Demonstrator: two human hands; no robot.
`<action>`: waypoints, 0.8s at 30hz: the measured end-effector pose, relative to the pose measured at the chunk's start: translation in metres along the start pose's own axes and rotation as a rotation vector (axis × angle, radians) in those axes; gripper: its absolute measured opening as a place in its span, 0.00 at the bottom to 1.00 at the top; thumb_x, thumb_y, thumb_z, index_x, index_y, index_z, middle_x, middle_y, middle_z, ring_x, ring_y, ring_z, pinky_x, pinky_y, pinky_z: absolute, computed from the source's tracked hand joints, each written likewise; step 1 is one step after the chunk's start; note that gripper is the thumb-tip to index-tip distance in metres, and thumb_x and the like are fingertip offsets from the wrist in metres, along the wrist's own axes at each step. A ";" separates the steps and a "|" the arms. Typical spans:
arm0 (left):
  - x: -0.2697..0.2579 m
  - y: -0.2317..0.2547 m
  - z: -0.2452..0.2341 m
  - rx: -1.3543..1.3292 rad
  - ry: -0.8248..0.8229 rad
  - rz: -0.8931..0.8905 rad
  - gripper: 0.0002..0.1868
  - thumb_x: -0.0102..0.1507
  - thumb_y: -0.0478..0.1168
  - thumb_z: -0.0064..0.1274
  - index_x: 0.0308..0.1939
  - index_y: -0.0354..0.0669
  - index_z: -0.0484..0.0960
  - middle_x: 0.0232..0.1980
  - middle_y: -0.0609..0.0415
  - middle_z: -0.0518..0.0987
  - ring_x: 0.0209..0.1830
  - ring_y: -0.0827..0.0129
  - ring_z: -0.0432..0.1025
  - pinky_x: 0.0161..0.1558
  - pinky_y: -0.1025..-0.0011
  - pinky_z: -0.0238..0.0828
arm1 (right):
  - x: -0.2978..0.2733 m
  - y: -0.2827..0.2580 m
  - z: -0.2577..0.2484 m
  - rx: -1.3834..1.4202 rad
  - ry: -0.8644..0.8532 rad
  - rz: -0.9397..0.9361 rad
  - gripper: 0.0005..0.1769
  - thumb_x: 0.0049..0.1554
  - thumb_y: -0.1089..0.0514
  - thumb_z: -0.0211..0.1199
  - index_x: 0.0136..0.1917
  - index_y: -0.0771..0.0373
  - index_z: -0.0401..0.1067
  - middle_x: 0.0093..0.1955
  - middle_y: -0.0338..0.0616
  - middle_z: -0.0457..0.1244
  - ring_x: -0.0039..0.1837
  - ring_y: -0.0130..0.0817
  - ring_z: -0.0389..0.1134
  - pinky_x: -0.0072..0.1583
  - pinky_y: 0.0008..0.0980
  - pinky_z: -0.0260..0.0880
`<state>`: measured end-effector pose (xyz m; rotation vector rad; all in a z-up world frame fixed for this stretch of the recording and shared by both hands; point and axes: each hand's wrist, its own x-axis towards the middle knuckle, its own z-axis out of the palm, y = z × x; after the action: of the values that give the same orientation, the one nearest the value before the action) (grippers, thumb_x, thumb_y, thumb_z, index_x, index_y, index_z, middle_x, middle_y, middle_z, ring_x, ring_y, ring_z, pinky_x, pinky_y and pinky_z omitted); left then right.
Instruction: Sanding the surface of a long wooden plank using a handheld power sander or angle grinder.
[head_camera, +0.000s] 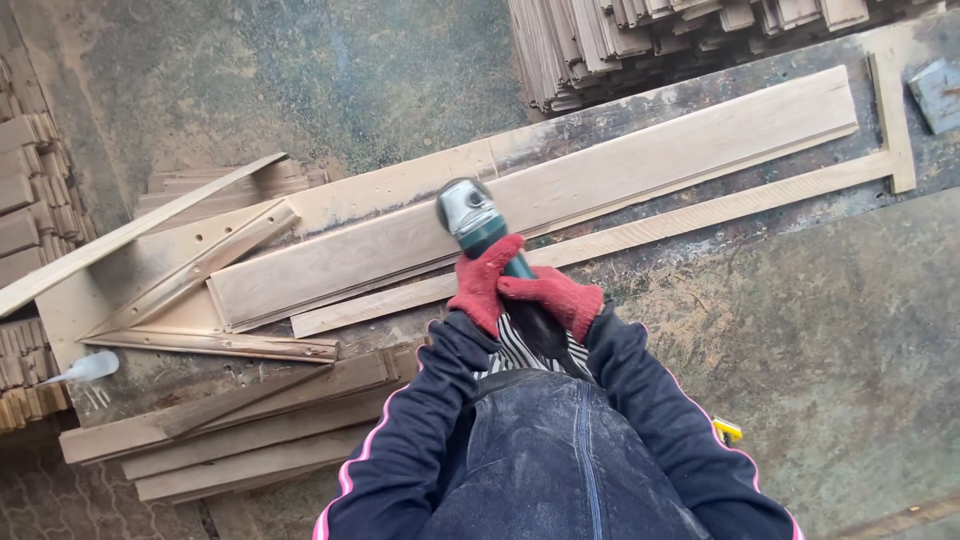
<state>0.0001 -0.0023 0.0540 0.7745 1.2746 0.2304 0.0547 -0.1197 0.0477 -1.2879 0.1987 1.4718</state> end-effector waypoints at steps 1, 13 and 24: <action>0.001 -0.003 0.007 0.080 -0.051 -0.006 0.29 0.47 0.43 0.79 0.48 0.41 0.84 0.37 0.51 0.82 0.39 0.68 0.76 0.45 0.66 0.75 | -0.006 -0.005 -0.004 0.014 0.051 0.018 0.20 0.45 0.50 0.80 0.41 0.64 0.75 0.30 0.51 0.65 0.33 0.44 0.73 0.38 0.44 0.77; 0.018 -0.012 -0.005 0.017 -0.135 -0.077 0.29 0.47 0.40 0.79 0.50 0.45 0.84 0.37 0.50 0.83 0.34 0.65 0.79 0.45 0.62 0.79 | -0.014 -0.007 0.007 -0.065 0.103 -0.007 0.18 0.46 0.47 0.79 0.40 0.60 0.76 0.31 0.44 0.66 0.35 0.37 0.72 0.41 0.38 0.76; 0.068 -0.073 0.074 0.023 -0.474 -0.741 0.29 0.57 0.54 0.72 0.56 0.45 0.81 0.44 0.43 0.85 0.42 0.60 0.82 0.57 0.16 0.56 | -0.067 -0.023 -0.037 0.048 0.303 0.021 0.19 0.48 0.45 0.78 0.42 0.58 0.76 0.35 0.44 0.67 0.37 0.37 0.72 0.45 0.39 0.75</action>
<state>0.0701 -0.0463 -0.0386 0.3025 1.0276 -0.5394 0.0805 -0.1778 0.0966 -1.4693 0.4459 1.2758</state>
